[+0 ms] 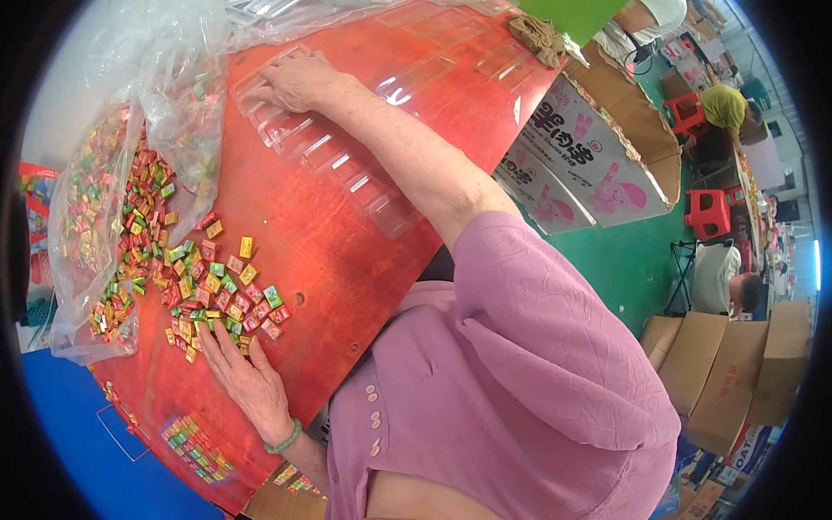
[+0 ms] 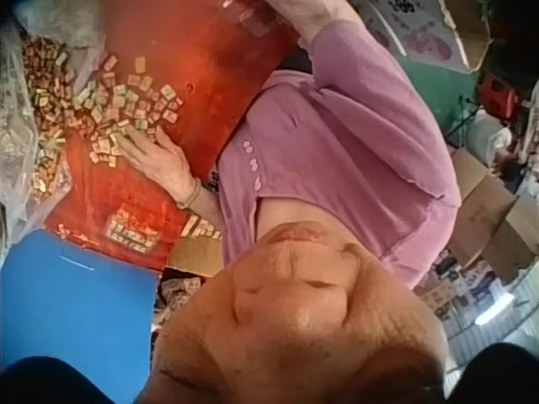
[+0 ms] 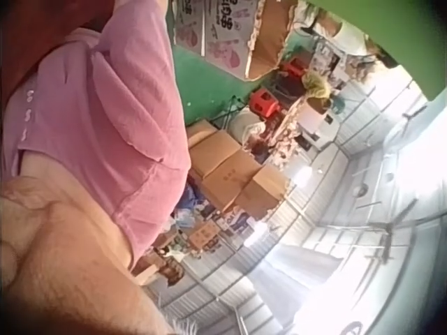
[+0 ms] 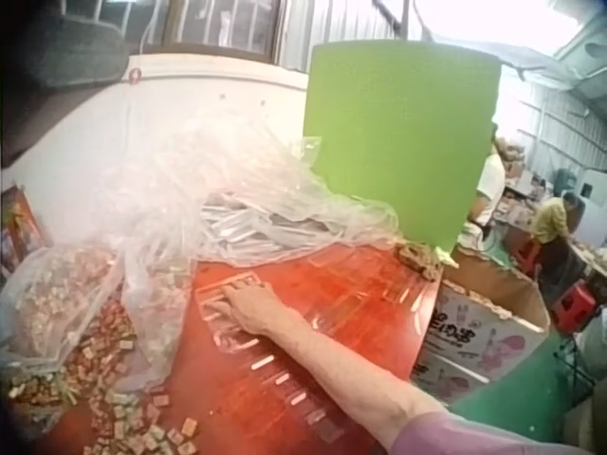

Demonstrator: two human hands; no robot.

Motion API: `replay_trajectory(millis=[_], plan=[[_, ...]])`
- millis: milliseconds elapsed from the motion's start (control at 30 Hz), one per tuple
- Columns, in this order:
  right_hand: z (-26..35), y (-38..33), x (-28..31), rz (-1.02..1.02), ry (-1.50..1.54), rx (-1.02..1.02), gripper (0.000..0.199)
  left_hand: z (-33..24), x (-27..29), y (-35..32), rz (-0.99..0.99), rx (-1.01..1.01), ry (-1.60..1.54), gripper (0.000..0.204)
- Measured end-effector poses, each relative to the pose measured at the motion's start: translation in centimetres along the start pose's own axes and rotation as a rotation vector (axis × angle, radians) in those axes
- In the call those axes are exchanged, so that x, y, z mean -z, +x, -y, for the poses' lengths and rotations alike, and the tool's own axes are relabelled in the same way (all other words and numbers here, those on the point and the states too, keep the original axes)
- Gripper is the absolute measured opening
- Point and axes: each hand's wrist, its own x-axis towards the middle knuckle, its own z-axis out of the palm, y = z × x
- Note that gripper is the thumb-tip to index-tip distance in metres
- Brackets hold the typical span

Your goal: The person is packing small, square, colorful snack packages into transparent plastic trays.

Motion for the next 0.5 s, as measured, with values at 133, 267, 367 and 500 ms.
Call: replay_trajectory(millis=[133, 267, 367, 500], plan=[[-0.5, -2.8, 0.4, 0.0, -0.083, 0.04, 0.06, 0.0, 0.0, -0.2, 0.002, 0.015, -0.004, 0.057], [-2.9, -7.2, 2.0, -0.083, -0.096, 0.091, 0.046, 0.3, -0.1, -0.2, 0.019, 0.007, 0.008, 0.06], [-5.8, -10.3, 4.0, -0.138, -0.077, 0.039, 0.037, 0.1, -0.1, 0.0, 0.029, 0.019, 0.011, 0.06], [-8.8, -12.8, 5.2, -0.029, -0.141, -0.068, 0.033, 0.1, 0.1, 0.1, 0.029, 0.009, 0.01, 0.06]])
